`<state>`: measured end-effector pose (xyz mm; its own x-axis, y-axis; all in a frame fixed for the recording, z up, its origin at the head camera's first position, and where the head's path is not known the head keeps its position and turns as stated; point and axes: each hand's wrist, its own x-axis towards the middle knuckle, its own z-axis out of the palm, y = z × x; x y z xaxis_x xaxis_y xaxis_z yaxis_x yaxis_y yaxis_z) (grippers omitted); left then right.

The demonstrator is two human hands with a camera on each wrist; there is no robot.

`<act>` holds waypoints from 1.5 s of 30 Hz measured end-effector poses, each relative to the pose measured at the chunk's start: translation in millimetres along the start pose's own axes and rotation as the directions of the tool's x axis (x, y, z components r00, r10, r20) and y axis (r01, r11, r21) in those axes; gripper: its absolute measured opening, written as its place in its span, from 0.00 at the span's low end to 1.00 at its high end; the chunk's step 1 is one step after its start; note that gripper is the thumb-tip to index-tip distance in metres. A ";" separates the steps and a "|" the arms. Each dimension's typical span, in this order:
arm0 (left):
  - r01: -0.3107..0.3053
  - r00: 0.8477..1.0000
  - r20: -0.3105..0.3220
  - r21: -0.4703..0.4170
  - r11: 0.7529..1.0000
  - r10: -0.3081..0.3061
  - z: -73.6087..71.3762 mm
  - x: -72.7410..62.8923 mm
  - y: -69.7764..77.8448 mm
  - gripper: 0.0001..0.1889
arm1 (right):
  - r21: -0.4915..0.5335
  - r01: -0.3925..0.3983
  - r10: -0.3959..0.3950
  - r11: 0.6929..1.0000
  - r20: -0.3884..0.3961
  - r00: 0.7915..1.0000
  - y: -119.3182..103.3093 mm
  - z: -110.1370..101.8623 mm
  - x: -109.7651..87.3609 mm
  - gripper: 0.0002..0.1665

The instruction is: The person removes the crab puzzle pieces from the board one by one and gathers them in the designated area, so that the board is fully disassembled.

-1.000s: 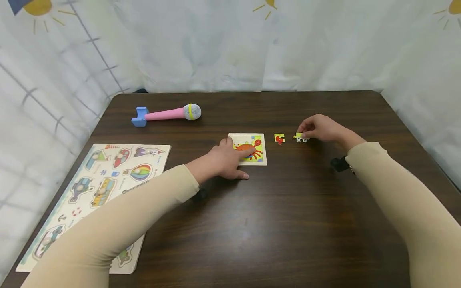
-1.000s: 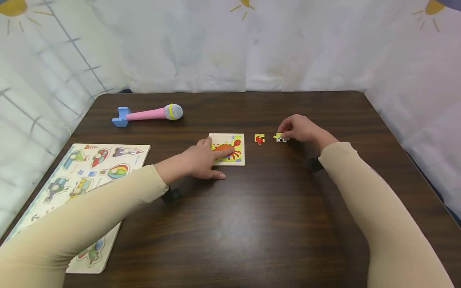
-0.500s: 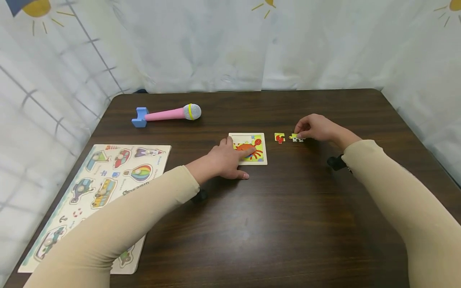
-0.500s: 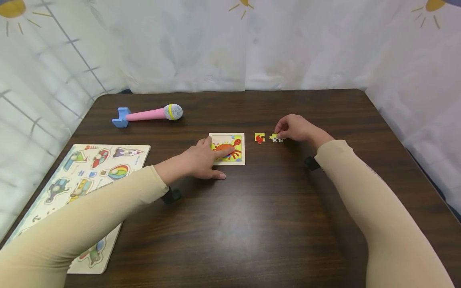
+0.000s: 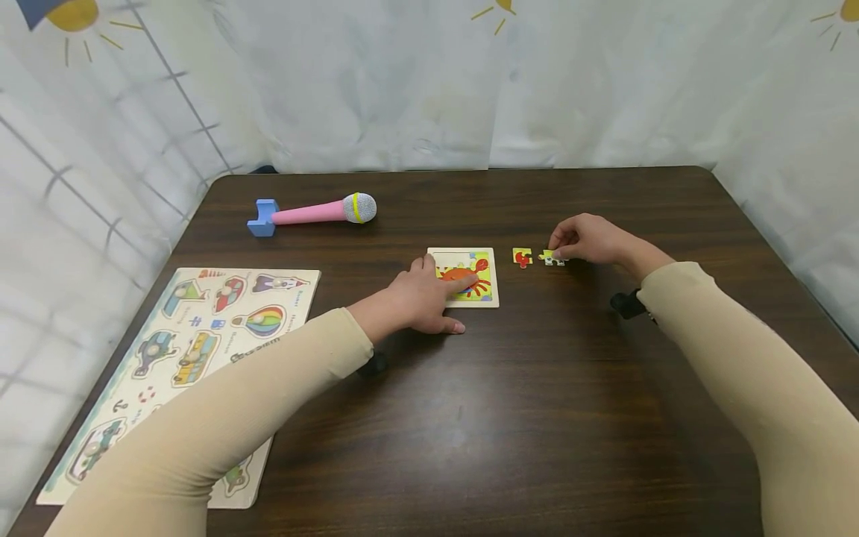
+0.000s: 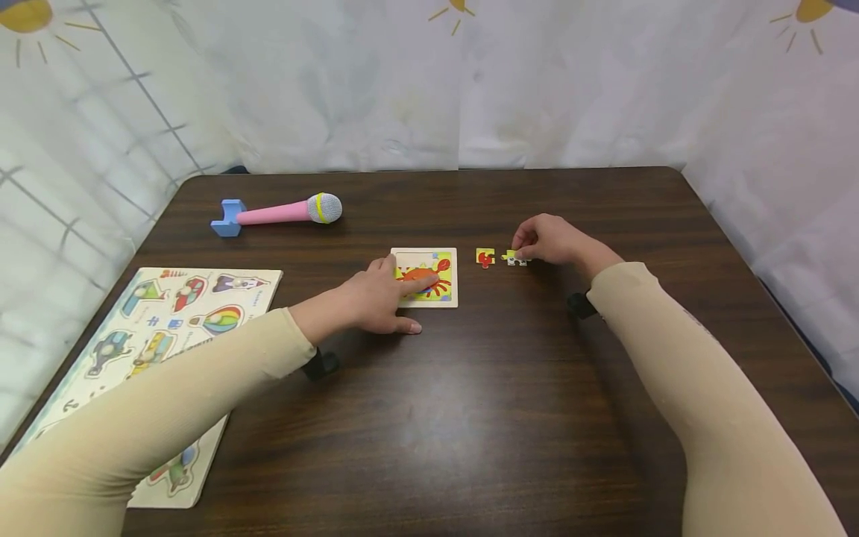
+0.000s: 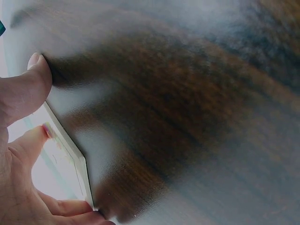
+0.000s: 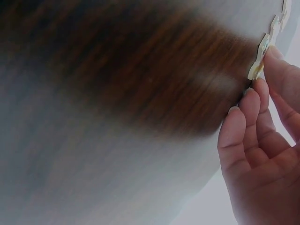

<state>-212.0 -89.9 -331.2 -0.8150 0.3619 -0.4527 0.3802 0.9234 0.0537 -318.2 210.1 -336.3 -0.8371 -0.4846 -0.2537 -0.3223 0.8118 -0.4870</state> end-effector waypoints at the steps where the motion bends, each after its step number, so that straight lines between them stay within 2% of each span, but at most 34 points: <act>1: 0.002 1.000 0.001 -0.004 1.000 -0.002 0.0 0.1 0.1 0.47 | -0.001 0.001 -0.001 1.000 0.000 1.000 0.1 0.0 -0.1 0.08; 14: 0.001 1.000 0.003 0.000 1.000 -0.001 1.0 1.9 -1.1 0.47 | -0.027 0.015 -0.016 1.000 -0.011 1.000 -0.2 -1.8 -0.4 0.09; 18: -0.005 1.000 -0.001 0.004 1.000 0.005 0.5 1.9 -1.4 0.47 | -0.043 0.028 -0.030 0.999 -0.061 0.998 -10.6 -1.5 2.5 0.09; 21: -0.007 1.000 -0.002 0.007 1.000 0.007 -0.6 1.5 -1.3 0.47 | -0.062 0.070 -0.075 0.996 -0.075 0.994 -28.3 5.9 10.2 0.10; 24: -0.005 1.000 0.001 0.007 1.000 0.005 -1.5 1.2 -1.3 0.48 | -0.107 0.162 -0.168 0.981 -0.048 0.985 -49.6 18.0 19.4 0.13; 27: -0.006 1.000 0.005 0.019 1.000 0.006 -1.9 1.5 -1.3 0.47 | -0.137 0.253 -0.256 0.958 -0.004 0.967 -69.1 29.2 26.6 0.15; 31: -0.013 1.000 0.008 0.037 0.999 0.013 -1.3 2.4 -1.1 0.47 | -0.157 0.324 -0.321 0.933 0.047 0.946 -86.5 38.4 33.4 0.14; 37: -0.016 1.000 0.006 0.035 0.999 0.016 0.0 4.1 -1.5 0.48 | -0.178 0.334 -0.325 0.926 0.080 0.942 -94.1 42.7 38.5 0.12; 45: -0.017 1.000 -0.001 0.049 0.999 0.017 -1.0 6.2 -1.9 0.49 | -0.160 0.328 -0.318 0.931 0.084 0.944 -95.3 43.3 41.5 0.10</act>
<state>-218.2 -89.3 -333.2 -0.8088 0.3775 -0.4509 0.4148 0.9097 0.0176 -303.1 98.4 -336.6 -0.6511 -0.7431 -0.1547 -0.6452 0.6492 -0.4028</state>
